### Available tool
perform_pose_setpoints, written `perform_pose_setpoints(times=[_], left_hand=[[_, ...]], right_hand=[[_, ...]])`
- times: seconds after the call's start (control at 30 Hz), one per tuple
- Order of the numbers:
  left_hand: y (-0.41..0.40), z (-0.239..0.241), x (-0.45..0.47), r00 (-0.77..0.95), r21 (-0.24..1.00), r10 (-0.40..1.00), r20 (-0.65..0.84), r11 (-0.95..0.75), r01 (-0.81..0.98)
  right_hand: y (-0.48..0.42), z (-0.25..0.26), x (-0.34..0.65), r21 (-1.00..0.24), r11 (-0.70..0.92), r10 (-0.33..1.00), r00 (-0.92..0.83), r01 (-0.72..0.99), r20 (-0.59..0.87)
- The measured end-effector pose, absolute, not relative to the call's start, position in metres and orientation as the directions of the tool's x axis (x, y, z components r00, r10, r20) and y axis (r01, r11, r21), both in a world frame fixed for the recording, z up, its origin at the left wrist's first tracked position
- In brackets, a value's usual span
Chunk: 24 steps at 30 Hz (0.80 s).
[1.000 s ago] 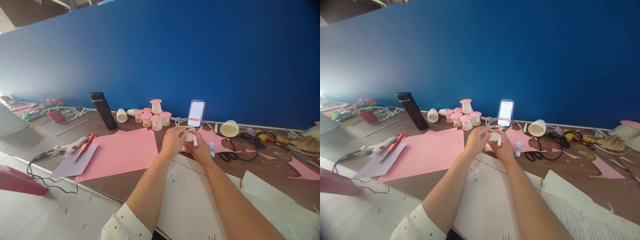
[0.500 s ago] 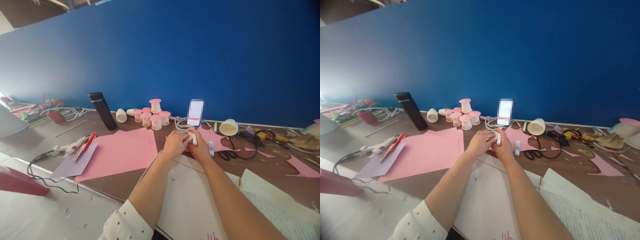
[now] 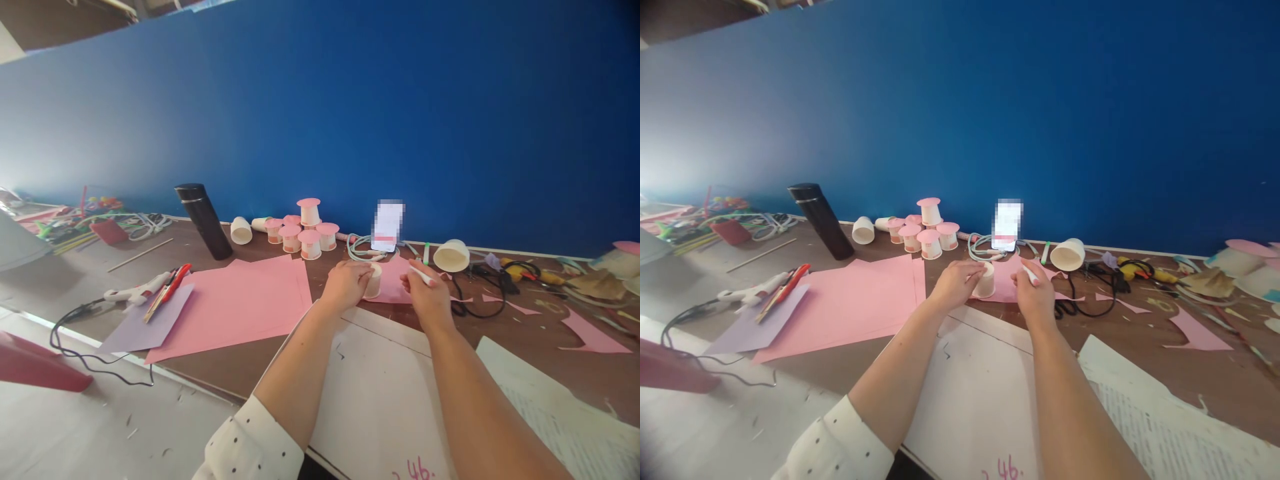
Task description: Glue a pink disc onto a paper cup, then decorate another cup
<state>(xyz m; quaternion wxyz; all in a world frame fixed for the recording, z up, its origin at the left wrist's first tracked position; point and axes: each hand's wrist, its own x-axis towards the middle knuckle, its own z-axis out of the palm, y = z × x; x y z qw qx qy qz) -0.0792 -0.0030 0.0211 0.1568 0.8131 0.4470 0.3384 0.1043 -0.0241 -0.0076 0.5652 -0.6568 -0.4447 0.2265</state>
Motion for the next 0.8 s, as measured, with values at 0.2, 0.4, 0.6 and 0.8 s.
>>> perform_pose_setpoints(times=[0.2,0.4,0.6,0.8], left_hand=[[0.0,0.017,-0.082,0.396,0.573,0.812,0.429,-0.584,0.575],[0.004,0.015,-0.083,0.402,0.613,0.828,0.39,-0.56,0.558],[0.003,0.018,-0.085,0.437,0.623,0.816,0.379,-0.574,0.531],[0.001,0.018,-0.086,0.448,0.614,0.813,0.37,-0.577,0.539]], right_hand=[[-0.035,0.013,0.116,-0.899,-0.026,0.906,0.391,0.438,0.164],[-0.047,0.027,0.103,-0.819,0.023,0.988,0.111,0.574,0.106],[-0.049,0.023,0.091,-0.845,0.007,0.998,-0.052,0.535,-0.024],[-0.05,0.018,0.086,-0.829,-0.006,0.996,-0.073,0.56,-0.056]])
